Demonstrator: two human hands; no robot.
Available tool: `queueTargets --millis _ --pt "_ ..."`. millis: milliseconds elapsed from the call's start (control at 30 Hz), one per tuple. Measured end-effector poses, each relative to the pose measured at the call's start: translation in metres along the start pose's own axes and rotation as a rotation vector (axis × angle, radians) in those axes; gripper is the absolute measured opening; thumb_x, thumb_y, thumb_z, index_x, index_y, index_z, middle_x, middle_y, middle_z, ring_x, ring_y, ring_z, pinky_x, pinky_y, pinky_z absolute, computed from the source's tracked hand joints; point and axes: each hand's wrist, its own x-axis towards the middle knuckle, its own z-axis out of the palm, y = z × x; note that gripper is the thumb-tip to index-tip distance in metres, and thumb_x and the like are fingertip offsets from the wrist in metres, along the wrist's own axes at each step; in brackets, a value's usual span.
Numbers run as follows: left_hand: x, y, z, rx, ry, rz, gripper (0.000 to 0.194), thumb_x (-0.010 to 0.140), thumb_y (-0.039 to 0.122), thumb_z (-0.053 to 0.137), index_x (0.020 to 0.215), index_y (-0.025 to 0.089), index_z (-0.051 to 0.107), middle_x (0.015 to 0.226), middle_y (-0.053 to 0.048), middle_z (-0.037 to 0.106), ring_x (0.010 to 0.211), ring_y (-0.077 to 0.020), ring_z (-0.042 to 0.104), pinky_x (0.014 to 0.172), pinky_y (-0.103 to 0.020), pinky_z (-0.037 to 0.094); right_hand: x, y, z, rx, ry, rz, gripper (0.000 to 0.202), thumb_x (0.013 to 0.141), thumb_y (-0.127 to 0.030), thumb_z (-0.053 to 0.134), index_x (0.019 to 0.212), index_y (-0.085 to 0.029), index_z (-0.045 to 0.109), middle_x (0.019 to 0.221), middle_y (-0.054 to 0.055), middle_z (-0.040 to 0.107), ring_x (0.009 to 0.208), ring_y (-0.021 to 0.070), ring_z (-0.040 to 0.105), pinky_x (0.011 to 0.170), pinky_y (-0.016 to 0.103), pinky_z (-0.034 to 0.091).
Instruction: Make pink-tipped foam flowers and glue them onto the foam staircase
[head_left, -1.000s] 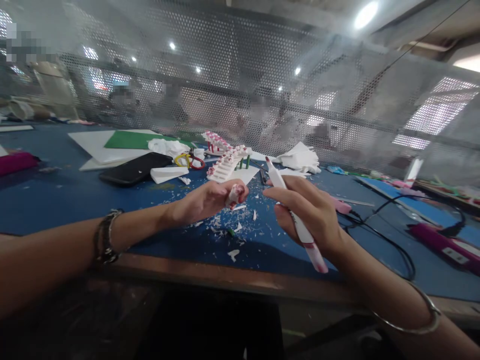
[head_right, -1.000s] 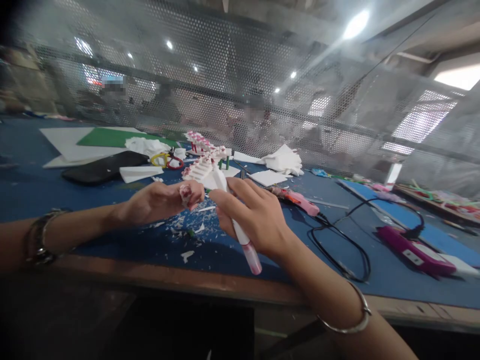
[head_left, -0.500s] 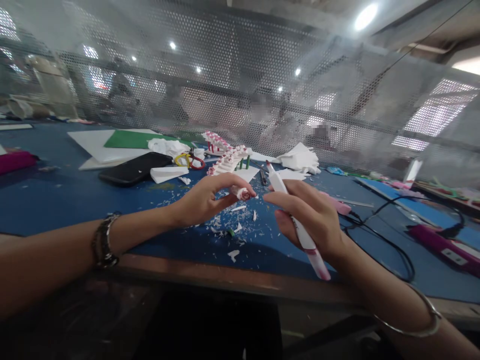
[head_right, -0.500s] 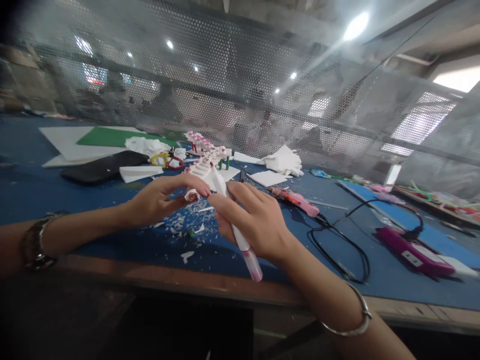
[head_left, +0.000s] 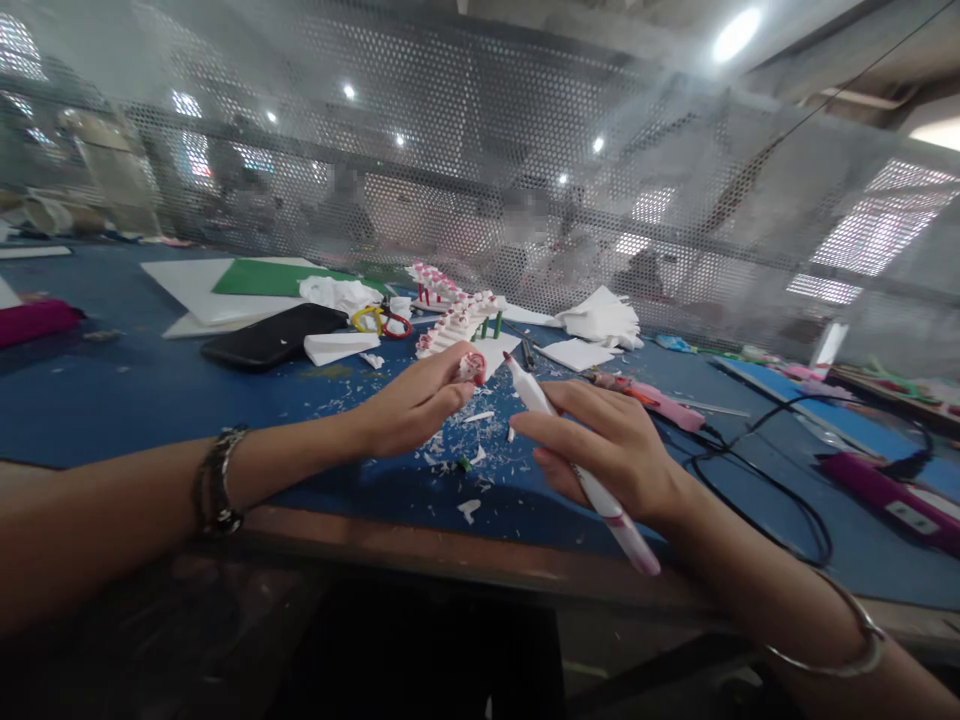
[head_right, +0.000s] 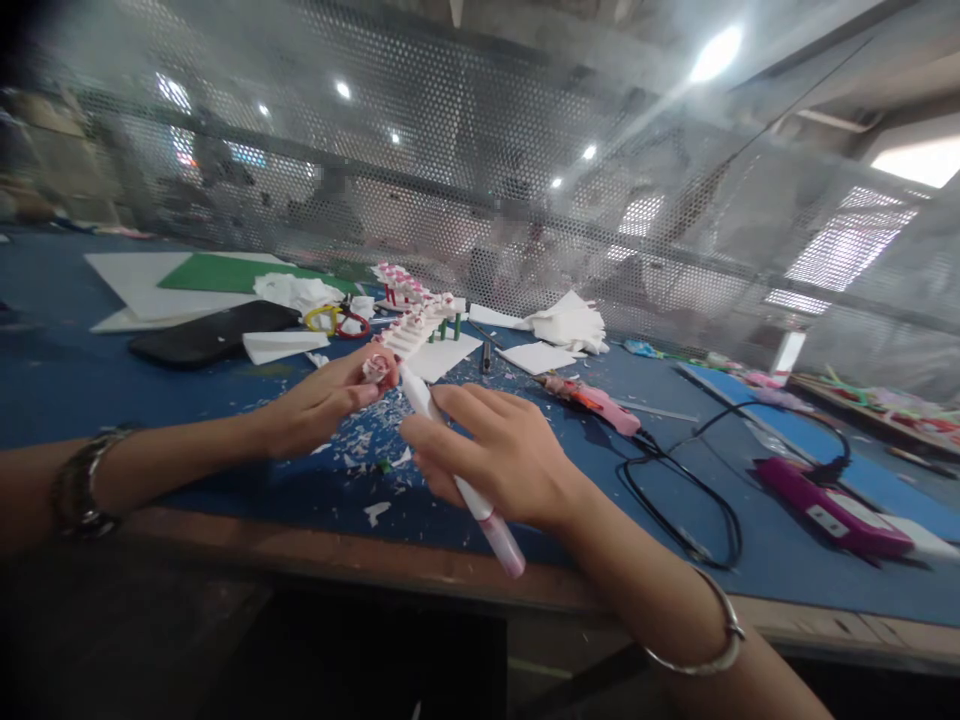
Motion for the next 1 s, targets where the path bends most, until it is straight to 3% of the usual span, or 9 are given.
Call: queueTargets --millis 200,500,800,1000 --pt "0.001 0.002 -0.001 -0.081 -0.101 0.019 0.025 0.087 0.022 0.022 0.070 0.017 0.040 0.064 0.001 0.040 0.059 -0.0116 0.039 0.059 -0.024 0.036 -0.001 0.000 -0.002 -0.006 0.007 0.030 0.013 0.081 -0.016 0.038 0.087 -0.017 0.049 0.073 0.004 0.051 0.061 0.0116 0.048 0.051 0.023 0.040" --pt "-0.002 -0.002 -0.001 -0.219 -0.189 0.055 0.016 0.083 0.026 0.029 0.071 0.019 0.035 0.059 0.003 0.035 0.052 -0.0109 0.034 0.049 -0.023 0.034 -0.001 0.000 -0.001 0.066 -0.004 0.014 0.014 0.083 -0.018 0.037 0.088 -0.016 0.050 0.074 0.005 0.053 0.063 0.0120 0.049 0.051 0.023 0.041" --pt "-0.002 0.009 0.000 -0.396 -0.228 -0.076 0.020 0.085 0.024 0.024 0.069 0.018 0.035 0.057 0.003 0.035 0.049 -0.0091 0.034 0.045 -0.021 0.034 0.003 -0.005 -0.003 0.390 0.048 -0.056 0.023 0.085 -0.022 0.031 0.086 -0.014 0.053 0.082 0.008 0.058 0.069 0.0116 0.053 0.060 0.024 0.046" --pt "-0.003 0.012 0.003 -0.452 -0.201 -0.071 0.022 0.085 0.020 0.022 0.064 0.020 0.030 0.057 0.003 0.031 0.048 -0.0091 0.030 0.044 -0.021 0.034 0.002 -0.002 0.000 0.355 0.050 0.067 0.020 0.080 -0.014 0.036 0.087 -0.015 0.054 0.081 0.008 0.060 0.069 0.0114 0.055 0.059 0.024 0.047"
